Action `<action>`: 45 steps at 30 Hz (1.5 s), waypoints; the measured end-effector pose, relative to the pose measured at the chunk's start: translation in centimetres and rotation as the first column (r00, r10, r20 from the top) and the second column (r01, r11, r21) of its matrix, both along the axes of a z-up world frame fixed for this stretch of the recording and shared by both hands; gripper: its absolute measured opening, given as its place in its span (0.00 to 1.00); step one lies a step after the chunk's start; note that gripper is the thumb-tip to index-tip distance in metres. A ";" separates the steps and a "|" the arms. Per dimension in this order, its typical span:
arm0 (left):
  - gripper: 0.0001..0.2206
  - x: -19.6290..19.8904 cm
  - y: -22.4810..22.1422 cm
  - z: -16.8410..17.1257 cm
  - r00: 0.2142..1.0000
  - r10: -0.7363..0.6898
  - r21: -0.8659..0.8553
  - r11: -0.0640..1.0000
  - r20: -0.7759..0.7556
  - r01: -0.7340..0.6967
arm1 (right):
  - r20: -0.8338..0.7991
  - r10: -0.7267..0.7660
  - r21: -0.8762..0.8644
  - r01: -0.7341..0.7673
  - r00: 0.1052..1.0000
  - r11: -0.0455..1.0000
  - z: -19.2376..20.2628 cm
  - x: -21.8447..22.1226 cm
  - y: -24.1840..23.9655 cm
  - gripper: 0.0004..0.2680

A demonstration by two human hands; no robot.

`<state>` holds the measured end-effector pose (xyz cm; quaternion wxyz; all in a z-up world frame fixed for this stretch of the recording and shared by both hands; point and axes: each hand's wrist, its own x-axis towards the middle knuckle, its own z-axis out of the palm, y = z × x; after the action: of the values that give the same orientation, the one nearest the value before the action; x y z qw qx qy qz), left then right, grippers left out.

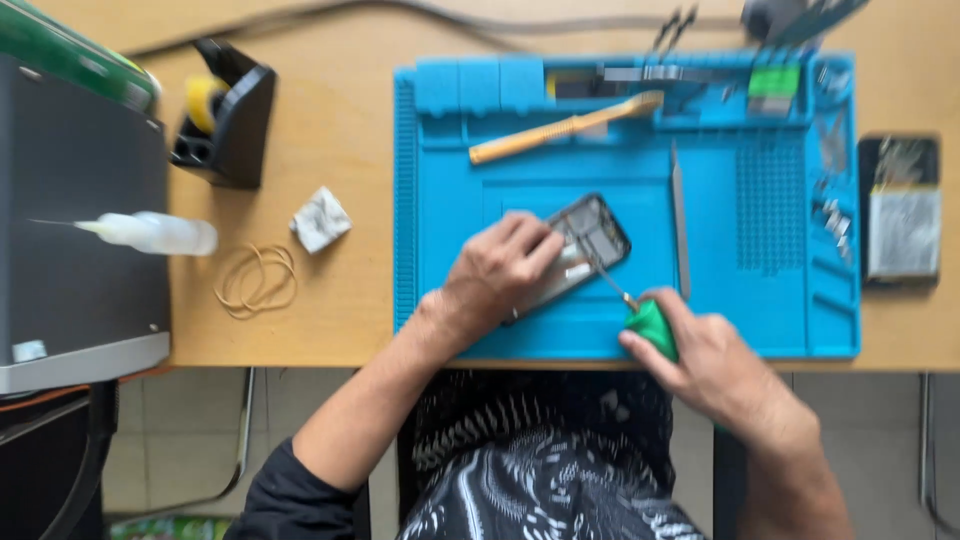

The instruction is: Removing screws from a mobile phone chassis using a precision screwdriver on a repair mat.

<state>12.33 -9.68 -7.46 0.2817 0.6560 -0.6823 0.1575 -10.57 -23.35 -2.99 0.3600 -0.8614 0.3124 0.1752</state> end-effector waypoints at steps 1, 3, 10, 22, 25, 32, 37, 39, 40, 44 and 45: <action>0.11 0.1 -0.2 0.3 1.000 0.016 -0.022 1.000 0.010 -0.015 | -0.011 0.032 -0.062 -0.032 0.999 0.998 0.0 0.0 0.0 0.14; 0.13 -0.1 -0.3 0.6 1.000 0.001 0.001 1.000 0.014 -0.001 | -0.023 0.046 -0.074 -0.048 0.999 0.996 -0.1 -0.1 0.1 0.15; 0.10 0.0 -0.2 0.3 0.973 0.033 0.089 0.995 0.229 -0.054 | -0.158 0.082 -0.180 -0.110 0.984 0.978 0.7 1.0 0.8 0.16; 0.15 0.0 -0.1 0.1 0.979 0.067 0.073 0.994 0.194 -0.083 | -0.171 0.103 -0.291 -0.150 0.980 0.945 0.6 1.0 1.6 0.15; 0.15 0.0 -0.1 0.1 0.980 0.062 0.069 0.995 0.187 -0.076 | -0.176 0.089 -0.286 -0.138 0.980 0.948 0.3 0.6 1.6 0.15; 0.14 0.0 -0.1 0.2 0.983 0.049 0.065 0.996 0.174 -0.061 | -0.158 0.104 -0.291 -0.147 0.982 0.945 0.2 0.5 1.4 0.15; 0.17 0.0 0.0 0.2 0.983 0.054 0.059 0.996 0.174 -0.065 | -0.194 0.075 -0.285 -0.129 0.978 0.950 0.6 0.8 1.6 0.16; 0.16 0.0 0.0 0.2 0.986 0.047 0.061 0.996 0.163 -0.057 | -0.185 0.075 -0.271 -0.124 0.980 0.954 0.5 0.8 1.5 0.15; 0.15 0.0 0.0 0.2 0.987 0.044 0.065 0.996 0.152 -0.054 | -0.176 0.080 -0.257 -0.124 0.981 0.958 0.5 0.9 1.4 0.15; 0.12 0.0 0.0 0.0 0.987 0.048 0.064 0.996 0.151 -0.059 | -0.185 0.084 -0.252 -0.129 0.979 0.959 0.5 0.9 1.5 0.15; 0.14 -0.1 0.0 0.0 0.988 0.054 0.057 0.996 0.145 -0.063 | -0.172 0.071 -0.278 -0.118 0.983 0.953 0.4 0.8 1.6 0.15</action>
<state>12.27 -9.71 -7.44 0.2067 0.6710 -0.6859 0.1913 -9.75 -21.78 -2.60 0.1962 -0.9017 0.3208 0.2135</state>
